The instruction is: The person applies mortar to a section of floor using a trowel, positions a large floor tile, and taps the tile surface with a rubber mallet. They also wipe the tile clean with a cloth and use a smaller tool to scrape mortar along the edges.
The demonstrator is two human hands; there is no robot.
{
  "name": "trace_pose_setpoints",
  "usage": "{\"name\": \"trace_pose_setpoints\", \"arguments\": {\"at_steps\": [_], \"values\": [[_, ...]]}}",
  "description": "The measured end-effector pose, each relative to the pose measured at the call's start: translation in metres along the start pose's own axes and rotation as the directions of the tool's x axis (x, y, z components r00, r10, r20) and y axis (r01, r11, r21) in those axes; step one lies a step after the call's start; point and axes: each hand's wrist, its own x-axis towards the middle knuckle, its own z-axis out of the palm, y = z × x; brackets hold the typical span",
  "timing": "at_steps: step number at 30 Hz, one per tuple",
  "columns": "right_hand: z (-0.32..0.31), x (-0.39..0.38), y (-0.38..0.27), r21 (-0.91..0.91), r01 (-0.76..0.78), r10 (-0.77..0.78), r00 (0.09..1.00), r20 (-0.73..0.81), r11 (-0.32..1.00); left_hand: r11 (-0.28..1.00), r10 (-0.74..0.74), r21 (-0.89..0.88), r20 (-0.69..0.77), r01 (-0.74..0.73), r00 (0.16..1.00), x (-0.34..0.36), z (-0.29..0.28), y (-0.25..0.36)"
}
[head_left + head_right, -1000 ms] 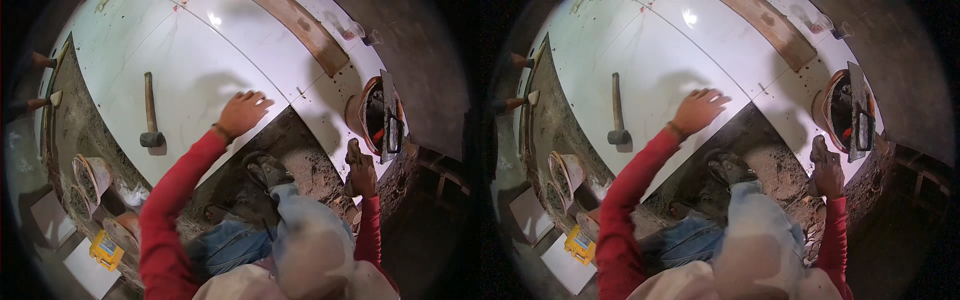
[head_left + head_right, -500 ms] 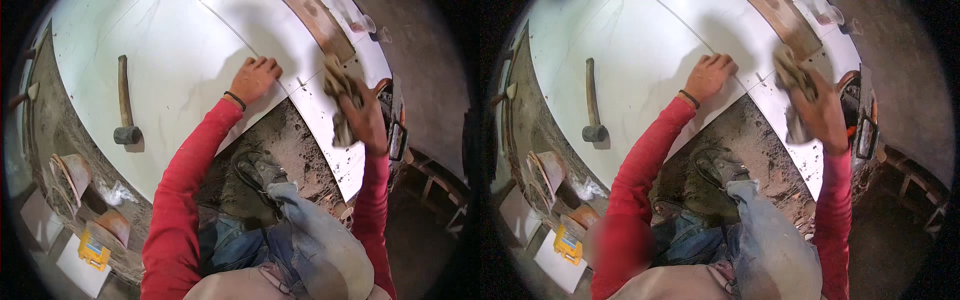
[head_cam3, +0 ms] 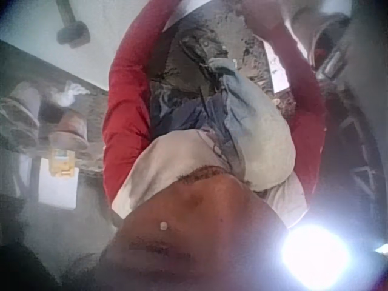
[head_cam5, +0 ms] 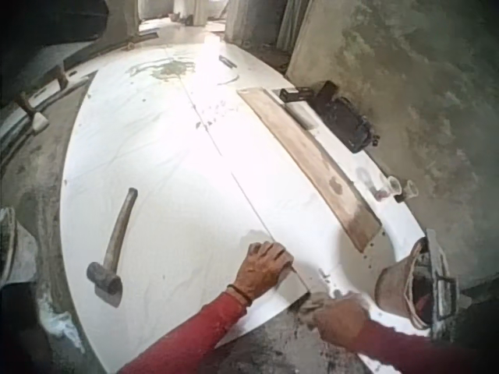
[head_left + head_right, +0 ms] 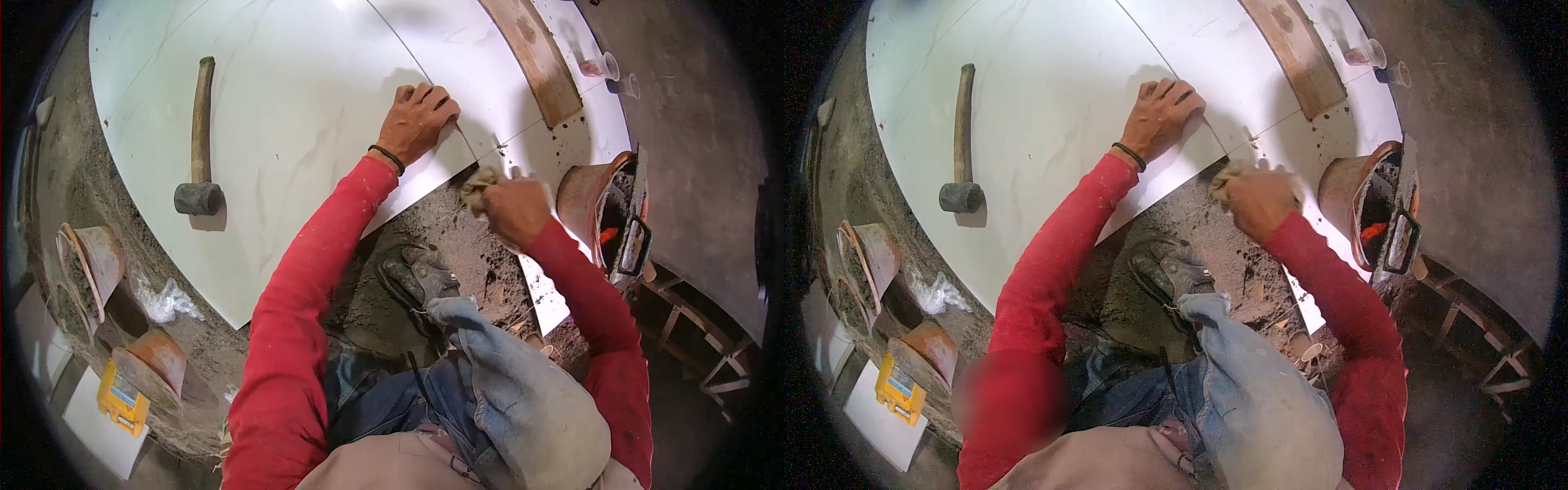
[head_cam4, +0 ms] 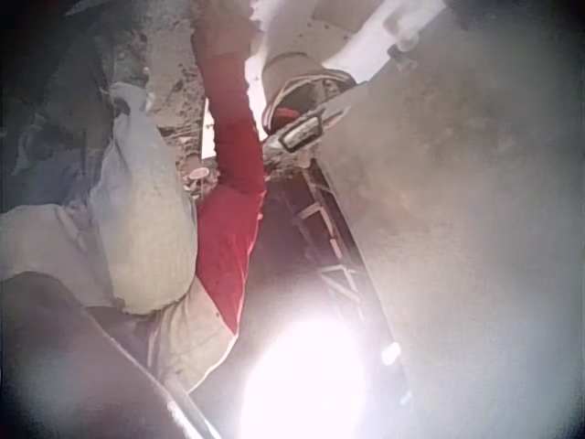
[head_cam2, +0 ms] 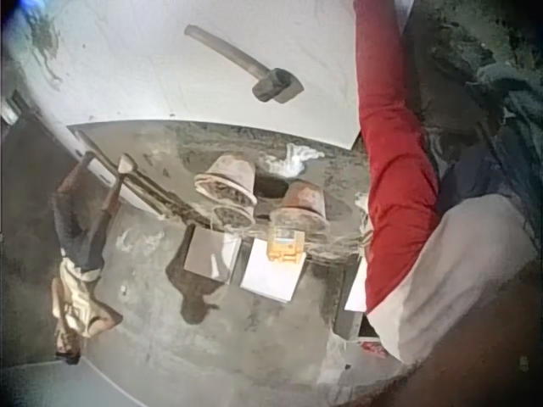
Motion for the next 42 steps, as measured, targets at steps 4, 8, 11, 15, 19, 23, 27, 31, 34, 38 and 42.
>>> {"name": "trace_pose_setpoints", "arguments": {"at_steps": [4,8,11,15,19,23,27,31,34,38,42], "values": [[-0.018,0.011,0.008,-0.025,-0.251,0.235,0.934,-0.27,0.968,1.0,0.019,-0.004,-0.008,-0.019,1.0,0.009,0.007,0.006],[0.018,0.031,-0.002,-0.076,-0.206,0.188,0.963,-0.193,0.976,0.999,0.024,0.044,-0.056,-0.021,0.998,0.002,0.015,0.003],[0.019,-0.036,0.013,0.065,-0.108,0.104,0.992,0.068,0.992,1.0,-0.015,0.006,-0.007,0.015,1.0,0.004,0.006,0.003],[-0.007,-0.073,0.021,0.208,-0.276,0.277,0.961,0.024,0.938,1.0,0.007,-0.014,-0.065,-0.008,0.998,0.004,0.01,0.002],[-0.009,0.011,0.011,0.148,-0.379,0.402,0.895,-0.191,0.914,1.0,0.028,0.009,-0.087,-0.027,0.996,0.006,0.013,0.003],[0.047,0.038,-0.009,-0.095,-0.416,0.373,0.88,-0.294,0.904,1.0,0.007,-0.01,-0.002,-0.007,1.0,-0.001,0.012,0.001],[0.04,-0.036,-0.025,0.088,-0.344,0.348,0.937,-0.031,0.935,0.999,-0.016,-0.037,0.04,0.017,0.999,-0.001,0.002,-0.004],[0.019,-0.027,-0.021,0.302,-0.284,0.411,0.711,-0.571,0.91,0.999,0.034,0.003,0.028,-0.034,0.999,0.006,0.007,0.002],[0.085,0.036,0.002,0.256,-0.318,0.408,0.688,-0.6,0.913,1.0,-0.005,-0.008,0.055,0.006,0.998,0.013,0.018,0.026],[0.129,-0.01,-0.008,0.331,-0.336,0.467,0.727,-0.504,0.882,1.0,-0.014,-0.022,0.089,0.016,0.996,0.002,0.0,0.01],[0.21,-0.147,-0.004,0.552,-0.264,0.553,0.694,-0.461,0.791,0.999,0.019,-0.028,0.063,-0.017,0.998,0.006,-0.007,0.017]]}}
